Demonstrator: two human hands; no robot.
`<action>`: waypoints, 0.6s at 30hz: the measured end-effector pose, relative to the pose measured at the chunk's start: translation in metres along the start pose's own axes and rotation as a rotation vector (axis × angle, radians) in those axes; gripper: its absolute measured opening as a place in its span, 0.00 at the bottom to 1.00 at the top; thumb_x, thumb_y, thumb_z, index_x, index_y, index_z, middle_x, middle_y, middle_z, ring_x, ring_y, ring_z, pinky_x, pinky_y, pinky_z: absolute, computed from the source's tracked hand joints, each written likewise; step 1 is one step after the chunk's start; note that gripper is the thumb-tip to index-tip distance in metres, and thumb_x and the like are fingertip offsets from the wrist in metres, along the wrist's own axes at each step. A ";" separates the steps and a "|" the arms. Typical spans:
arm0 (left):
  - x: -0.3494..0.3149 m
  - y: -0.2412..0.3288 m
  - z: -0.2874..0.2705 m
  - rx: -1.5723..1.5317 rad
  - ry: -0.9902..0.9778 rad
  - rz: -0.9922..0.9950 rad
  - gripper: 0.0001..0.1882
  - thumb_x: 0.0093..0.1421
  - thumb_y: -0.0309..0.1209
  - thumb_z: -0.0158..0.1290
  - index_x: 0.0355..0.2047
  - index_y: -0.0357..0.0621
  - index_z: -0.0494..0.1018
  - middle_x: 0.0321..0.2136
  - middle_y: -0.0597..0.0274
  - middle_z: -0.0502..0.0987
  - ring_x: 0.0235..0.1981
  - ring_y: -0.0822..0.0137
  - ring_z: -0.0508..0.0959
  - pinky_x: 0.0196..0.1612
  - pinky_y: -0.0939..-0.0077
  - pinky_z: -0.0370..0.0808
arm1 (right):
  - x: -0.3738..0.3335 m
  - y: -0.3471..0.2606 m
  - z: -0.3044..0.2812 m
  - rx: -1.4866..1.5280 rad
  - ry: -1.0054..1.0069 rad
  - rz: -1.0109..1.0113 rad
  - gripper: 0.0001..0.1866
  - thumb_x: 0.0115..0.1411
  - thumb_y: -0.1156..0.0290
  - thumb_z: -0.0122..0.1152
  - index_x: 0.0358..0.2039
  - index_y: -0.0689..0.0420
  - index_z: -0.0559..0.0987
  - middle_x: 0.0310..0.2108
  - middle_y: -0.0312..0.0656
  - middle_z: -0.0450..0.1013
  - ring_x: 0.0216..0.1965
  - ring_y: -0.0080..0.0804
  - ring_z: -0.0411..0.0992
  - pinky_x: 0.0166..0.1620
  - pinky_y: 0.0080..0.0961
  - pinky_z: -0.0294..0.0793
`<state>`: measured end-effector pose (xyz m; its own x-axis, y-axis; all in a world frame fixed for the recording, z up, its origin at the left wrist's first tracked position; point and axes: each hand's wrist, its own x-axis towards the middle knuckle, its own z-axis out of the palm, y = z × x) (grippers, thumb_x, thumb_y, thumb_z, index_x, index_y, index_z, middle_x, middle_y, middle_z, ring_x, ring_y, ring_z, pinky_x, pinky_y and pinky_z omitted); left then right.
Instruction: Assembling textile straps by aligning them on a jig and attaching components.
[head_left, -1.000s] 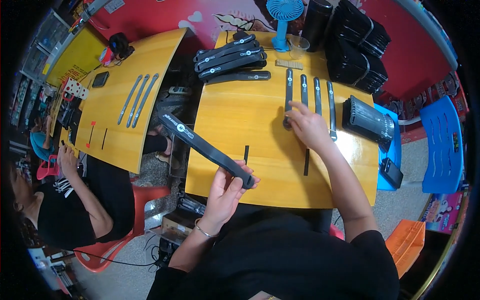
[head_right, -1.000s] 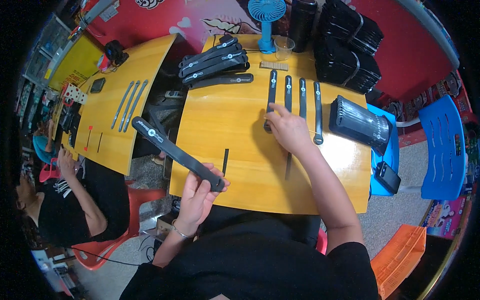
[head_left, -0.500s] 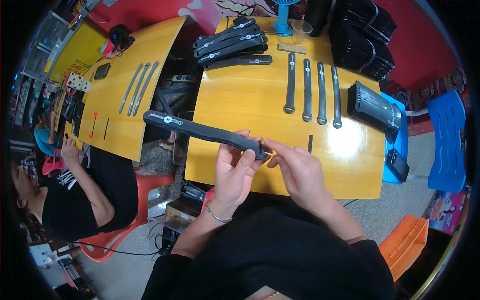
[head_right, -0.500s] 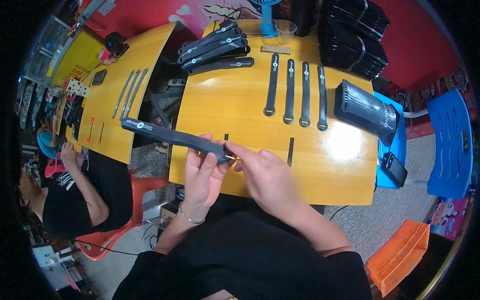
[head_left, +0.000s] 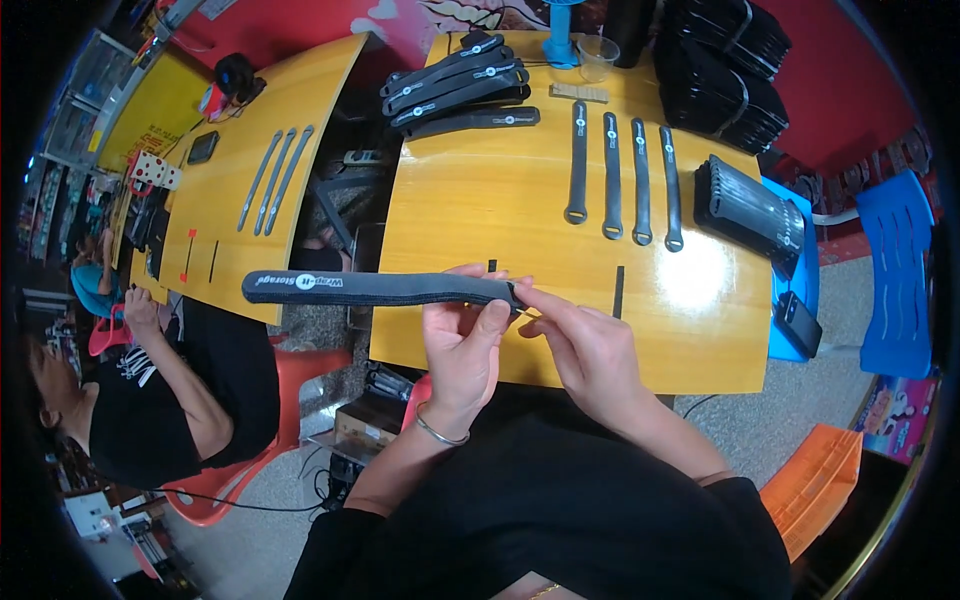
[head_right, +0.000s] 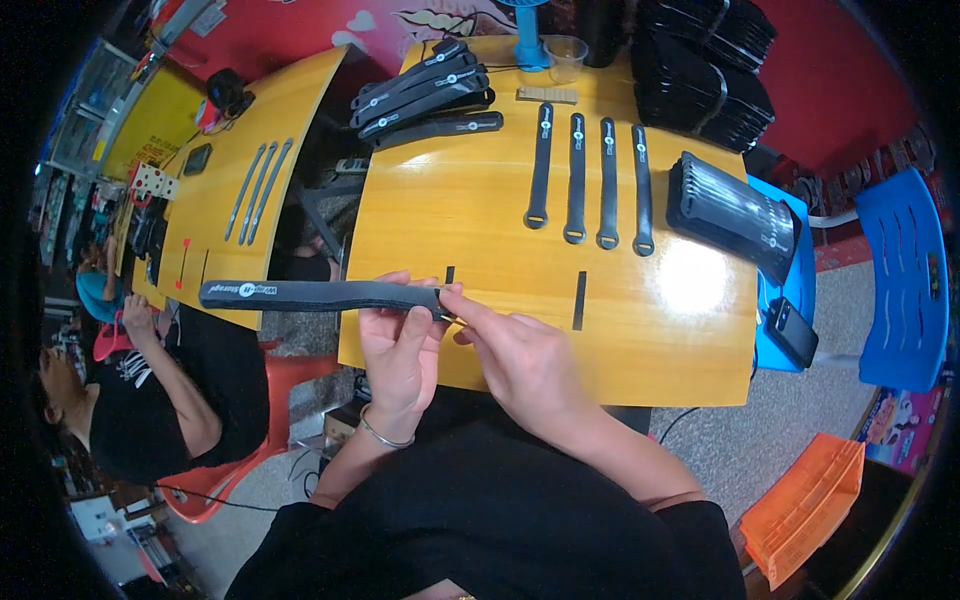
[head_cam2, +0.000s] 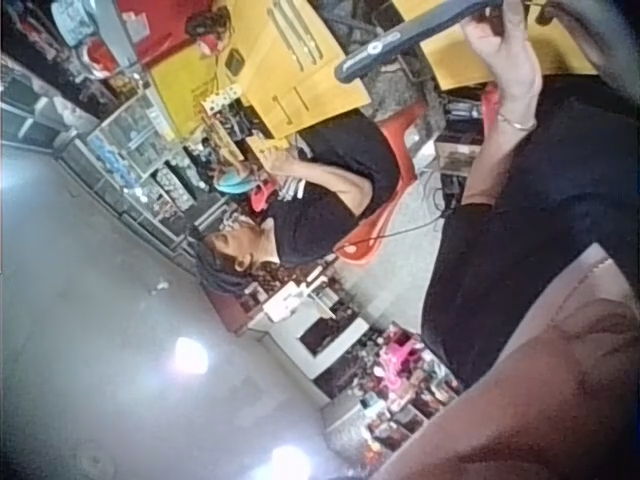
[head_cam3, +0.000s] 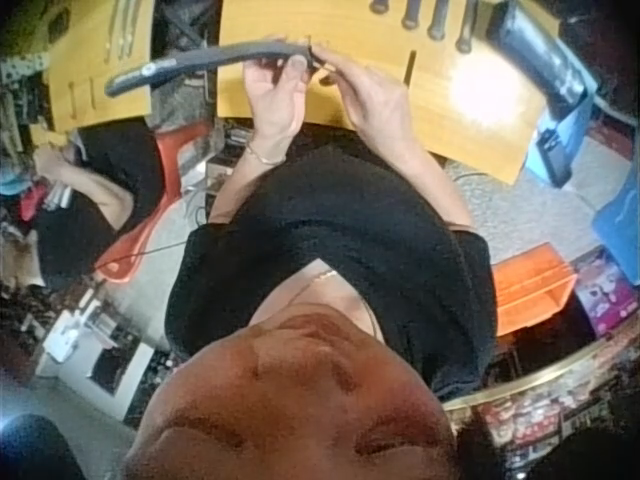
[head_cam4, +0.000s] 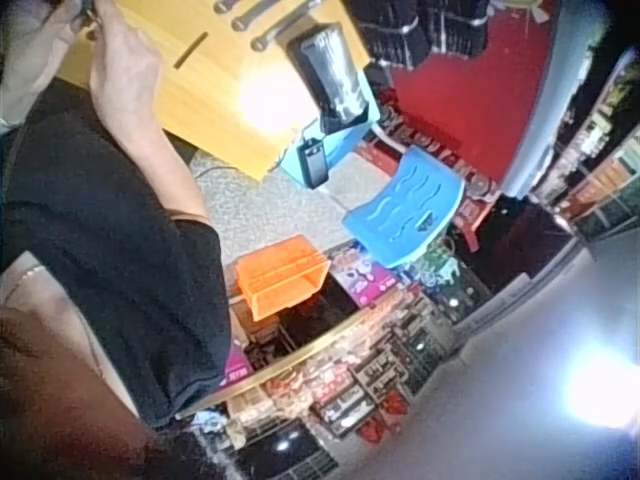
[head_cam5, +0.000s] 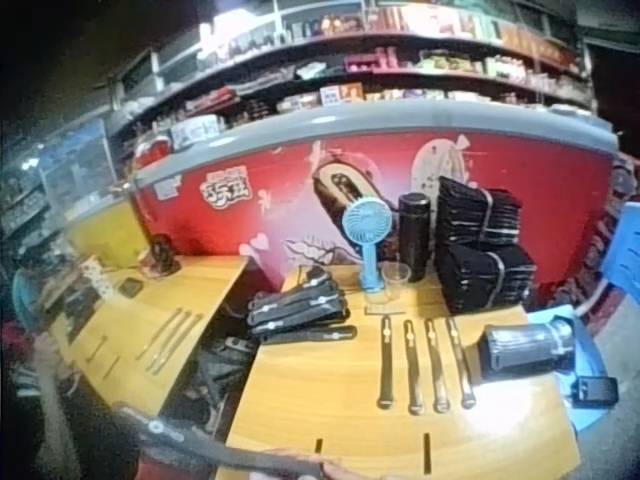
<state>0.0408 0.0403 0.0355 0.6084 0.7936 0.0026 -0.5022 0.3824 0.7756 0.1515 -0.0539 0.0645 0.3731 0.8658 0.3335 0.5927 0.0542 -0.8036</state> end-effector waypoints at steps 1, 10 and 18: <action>0.000 0.000 0.001 0.000 0.000 -0.001 0.21 0.57 0.21 0.52 0.49 0.43 0.60 0.43 0.54 0.71 0.48 0.55 0.73 0.53 0.58 0.71 | 0.000 0.002 0.001 0.031 -0.006 0.011 0.22 0.52 0.84 0.54 0.49 0.57 0.72 0.30 0.47 0.76 0.31 0.37 0.77 0.34 0.28 0.75; 0.001 -0.003 0.005 -0.037 0.036 0.040 0.20 0.54 0.16 0.54 0.47 0.37 0.63 0.39 0.54 0.74 0.45 0.58 0.75 0.51 0.65 0.73 | -0.002 0.007 0.005 0.002 0.052 -0.015 0.23 0.51 0.82 0.56 0.50 0.55 0.72 0.29 0.47 0.76 0.30 0.37 0.77 0.33 0.29 0.75; 0.000 -0.008 0.006 0.127 0.057 0.154 0.20 0.55 0.14 0.52 0.46 0.36 0.62 0.40 0.51 0.73 0.45 0.61 0.75 0.52 0.72 0.70 | -0.003 0.011 0.017 0.025 0.135 0.007 0.21 0.51 0.82 0.57 0.47 0.56 0.74 0.29 0.47 0.76 0.29 0.37 0.77 0.31 0.28 0.75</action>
<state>0.0483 0.0341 0.0331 0.4930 0.8648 0.0948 -0.5027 0.1942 0.8424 0.1448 -0.0471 0.0464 0.4710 0.7911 0.3903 0.5724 0.0626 -0.8176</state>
